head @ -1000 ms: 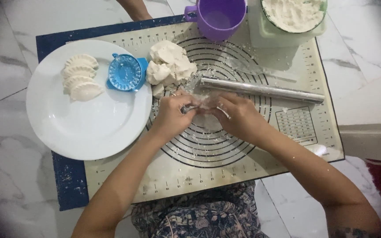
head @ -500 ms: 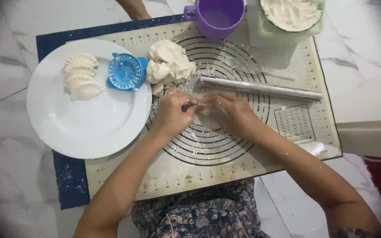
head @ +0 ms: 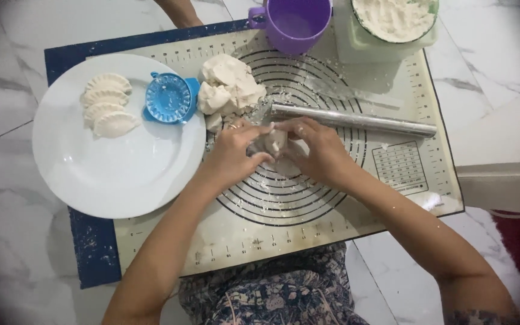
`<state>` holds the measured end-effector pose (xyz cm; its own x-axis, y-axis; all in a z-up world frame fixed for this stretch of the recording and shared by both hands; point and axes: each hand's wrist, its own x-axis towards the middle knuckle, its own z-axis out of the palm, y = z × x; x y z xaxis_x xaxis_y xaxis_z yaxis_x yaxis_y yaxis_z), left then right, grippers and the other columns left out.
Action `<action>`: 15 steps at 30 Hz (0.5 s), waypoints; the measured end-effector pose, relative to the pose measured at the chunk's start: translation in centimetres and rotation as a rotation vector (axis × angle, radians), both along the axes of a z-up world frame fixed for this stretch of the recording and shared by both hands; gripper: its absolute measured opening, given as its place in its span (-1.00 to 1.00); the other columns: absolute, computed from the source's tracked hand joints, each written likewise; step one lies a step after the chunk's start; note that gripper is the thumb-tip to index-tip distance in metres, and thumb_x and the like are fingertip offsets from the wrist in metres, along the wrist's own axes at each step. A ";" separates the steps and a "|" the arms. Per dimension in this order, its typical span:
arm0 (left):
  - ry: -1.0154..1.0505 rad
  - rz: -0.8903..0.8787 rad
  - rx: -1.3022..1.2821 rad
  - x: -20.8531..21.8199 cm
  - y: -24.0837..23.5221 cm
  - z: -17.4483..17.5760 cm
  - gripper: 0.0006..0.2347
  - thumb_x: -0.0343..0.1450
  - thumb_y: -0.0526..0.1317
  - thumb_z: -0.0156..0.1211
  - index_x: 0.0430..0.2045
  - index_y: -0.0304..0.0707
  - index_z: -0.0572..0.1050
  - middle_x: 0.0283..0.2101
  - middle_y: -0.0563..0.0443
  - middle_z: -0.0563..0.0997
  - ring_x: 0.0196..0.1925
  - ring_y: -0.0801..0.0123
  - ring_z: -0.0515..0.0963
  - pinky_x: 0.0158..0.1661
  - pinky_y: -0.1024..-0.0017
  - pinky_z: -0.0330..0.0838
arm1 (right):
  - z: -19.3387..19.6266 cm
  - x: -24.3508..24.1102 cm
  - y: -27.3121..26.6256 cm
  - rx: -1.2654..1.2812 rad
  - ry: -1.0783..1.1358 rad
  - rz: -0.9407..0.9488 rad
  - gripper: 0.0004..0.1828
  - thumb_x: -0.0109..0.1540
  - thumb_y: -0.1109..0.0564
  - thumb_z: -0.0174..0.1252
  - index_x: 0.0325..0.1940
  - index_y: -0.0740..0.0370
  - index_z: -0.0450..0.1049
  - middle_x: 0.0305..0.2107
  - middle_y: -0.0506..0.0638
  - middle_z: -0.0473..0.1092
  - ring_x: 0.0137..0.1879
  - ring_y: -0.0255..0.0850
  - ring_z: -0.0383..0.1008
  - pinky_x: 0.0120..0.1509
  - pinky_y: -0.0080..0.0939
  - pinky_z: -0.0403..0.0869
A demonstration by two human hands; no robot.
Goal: A person uses a manual plastic mold to shape and seal individual dumplings from dough on a floor mat.
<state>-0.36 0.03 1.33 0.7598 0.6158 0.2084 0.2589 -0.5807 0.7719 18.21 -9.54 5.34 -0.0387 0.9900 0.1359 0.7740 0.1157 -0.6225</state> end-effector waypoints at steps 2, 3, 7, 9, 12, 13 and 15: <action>-0.033 0.023 0.029 0.7 -0.1 -1.1 -0.67 0.18 -0.34 0.54 -0.21 -0.31 0.63 -0.28 -0.19 0.71 -0.17 0.09 0.68 -0.19 0.35 0.59 | -1.1 0.1 -0.1 0.053 -0.008 -0.005 -0.56 0.08 0.35 0.35 0.05 0.35 0.50 -0.22 0.24 0.53 -0.13 0.12 0.63 -0.09 0.06 0.61; -0.064 0.045 0.062 0.9 -0.2 -1.6 -0.73 0.18 -0.37 0.52 -0.28 -0.32 0.64 -0.35 -0.18 0.71 -0.23 0.10 0.69 -0.24 0.35 0.60 | -1.7 0.1 -0.1 0.111 -0.015 -0.012 -0.58 0.07 0.35 0.36 0.01 0.32 0.53 -0.25 0.20 0.53 -0.16 0.08 0.63 -0.12 0.02 0.62; -0.087 0.040 0.105 0.9 -0.6 -0.3 -0.82 0.21 -0.43 0.46 -0.36 -0.39 0.64 -0.41 -0.25 0.69 -0.28 0.07 0.69 -0.31 0.38 0.60 | -1.6 -0.1 0.0 0.177 -0.016 0.002 -0.69 0.09 0.35 0.36 -0.09 0.30 0.55 -0.33 0.17 0.53 -0.23 0.07 0.63 -0.21 -0.03 0.62; -0.097 0.012 0.146 0.9 -0.7 0.2 -0.84 0.22 -0.45 0.43 -0.38 -0.42 0.65 -0.46 -0.24 0.68 -0.32 0.13 0.67 -0.32 0.41 0.58 | -1.9 -0.3 0.1 0.192 0.003 -0.011 -0.73 0.09 0.39 0.32 -0.13 0.35 0.56 -0.36 0.20 0.53 -0.23 0.11 0.63 -0.18 0.03 0.60; -0.108 0.036 0.150 0.8 -1.0 -0.4 -0.87 0.27 -0.46 0.36 -0.36 -0.39 0.65 -0.47 -0.20 0.68 -0.32 0.18 0.66 -0.30 0.45 0.57 | -1.8 -0.3 0.2 0.211 0.034 -0.007 -0.77 0.09 0.40 0.30 -0.17 0.34 0.56 -0.38 0.18 0.53 -0.24 0.10 0.63 -0.19 0.03 0.60; -0.105 0.041 0.146 0.8 -1.0 -0.3 -0.87 0.27 -0.46 0.36 -0.36 -0.39 0.65 -0.47 -0.20 0.68 -0.32 0.18 0.66 -0.30 0.45 0.57 | -1.9 -0.3 0.3 0.207 0.038 -0.002 -0.77 0.09 0.40 0.30 -0.17 0.34 0.56 -0.38 0.18 0.53 -0.24 0.10 0.63 -0.19 0.03 0.60; -0.119 0.033 0.198 0.9 -1.1 -0.3 -0.86 0.25 -0.48 0.36 -0.37 -0.39 0.66 -0.47 -0.20 0.68 -0.32 0.22 0.64 -0.28 0.46 0.56 | -1.9 -0.3 0.4 0.198 0.070 -0.009 -0.82 0.12 0.38 0.30 -0.19 0.33 0.55 -0.40 0.18 0.52 -0.25 0.10 0.63 -0.21 0.00 0.59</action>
<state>0.58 -1.04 1.07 0.7031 0.5779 0.4144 0.1942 -0.7166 0.6699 17.90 -9.18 3.40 -0.0134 0.9438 0.3303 0.7312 0.2345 -0.6406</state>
